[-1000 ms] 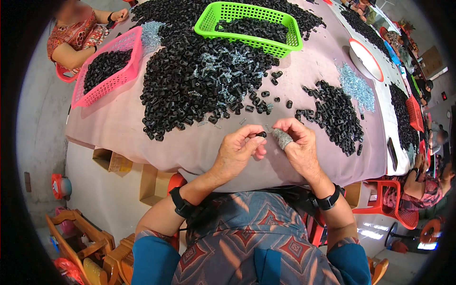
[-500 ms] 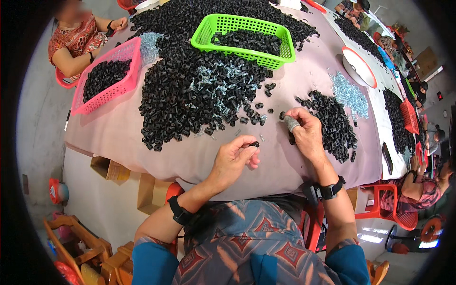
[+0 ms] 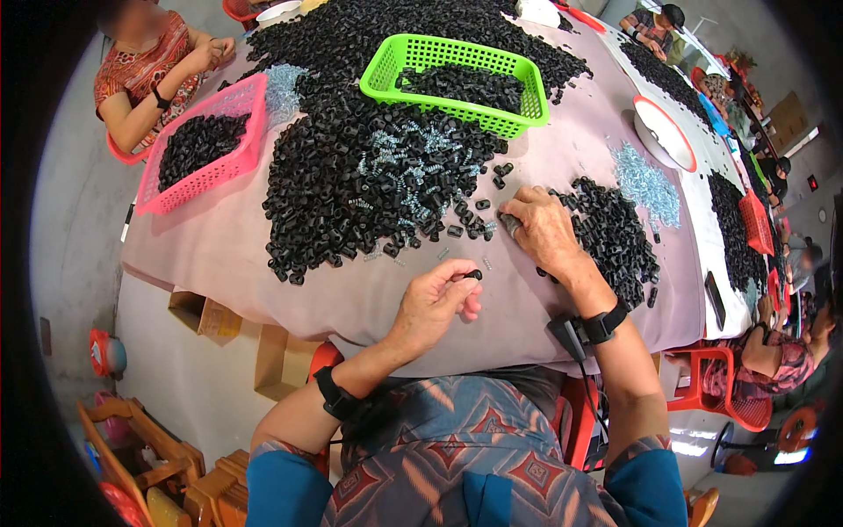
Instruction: Assembling small black plastic shoe components by inserting small pins into them at a manufacturing work table.
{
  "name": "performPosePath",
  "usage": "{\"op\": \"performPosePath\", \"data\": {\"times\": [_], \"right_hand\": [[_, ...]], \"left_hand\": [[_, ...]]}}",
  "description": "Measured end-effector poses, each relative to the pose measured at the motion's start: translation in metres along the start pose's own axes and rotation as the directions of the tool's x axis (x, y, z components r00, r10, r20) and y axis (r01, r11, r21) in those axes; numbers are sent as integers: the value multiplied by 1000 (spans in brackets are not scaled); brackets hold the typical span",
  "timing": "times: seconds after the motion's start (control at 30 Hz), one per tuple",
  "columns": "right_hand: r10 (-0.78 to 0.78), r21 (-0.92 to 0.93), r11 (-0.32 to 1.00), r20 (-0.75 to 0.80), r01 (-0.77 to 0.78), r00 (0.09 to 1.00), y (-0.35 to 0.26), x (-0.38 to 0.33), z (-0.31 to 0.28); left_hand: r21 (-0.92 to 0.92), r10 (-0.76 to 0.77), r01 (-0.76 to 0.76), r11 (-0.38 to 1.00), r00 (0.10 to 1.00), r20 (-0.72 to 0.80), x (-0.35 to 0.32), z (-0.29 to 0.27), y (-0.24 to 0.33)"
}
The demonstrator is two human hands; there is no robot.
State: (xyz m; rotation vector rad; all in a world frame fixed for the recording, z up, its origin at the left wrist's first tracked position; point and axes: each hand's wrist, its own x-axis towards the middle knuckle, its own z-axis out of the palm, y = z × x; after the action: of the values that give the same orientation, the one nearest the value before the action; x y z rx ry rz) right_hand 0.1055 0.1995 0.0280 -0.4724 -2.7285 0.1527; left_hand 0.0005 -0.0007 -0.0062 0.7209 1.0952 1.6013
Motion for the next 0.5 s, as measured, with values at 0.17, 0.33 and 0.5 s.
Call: {"op": "performPosePath", "data": {"times": [0.17,0.33,0.5], "right_hand": [[44,124,991,-19,-41,999,-5,-1,-6],[237,728,640,114,-244,965,-30,-19,-2],[208,863,357,300,-357,931,-54,-35,-11]], "left_hand": [[28,-24,24,999,1000,19,0,-1,4],[11,-16,16,1000,1000,5,2,-2,2],[19,10,-10,1000,1000,2,1,-1,2]]}}
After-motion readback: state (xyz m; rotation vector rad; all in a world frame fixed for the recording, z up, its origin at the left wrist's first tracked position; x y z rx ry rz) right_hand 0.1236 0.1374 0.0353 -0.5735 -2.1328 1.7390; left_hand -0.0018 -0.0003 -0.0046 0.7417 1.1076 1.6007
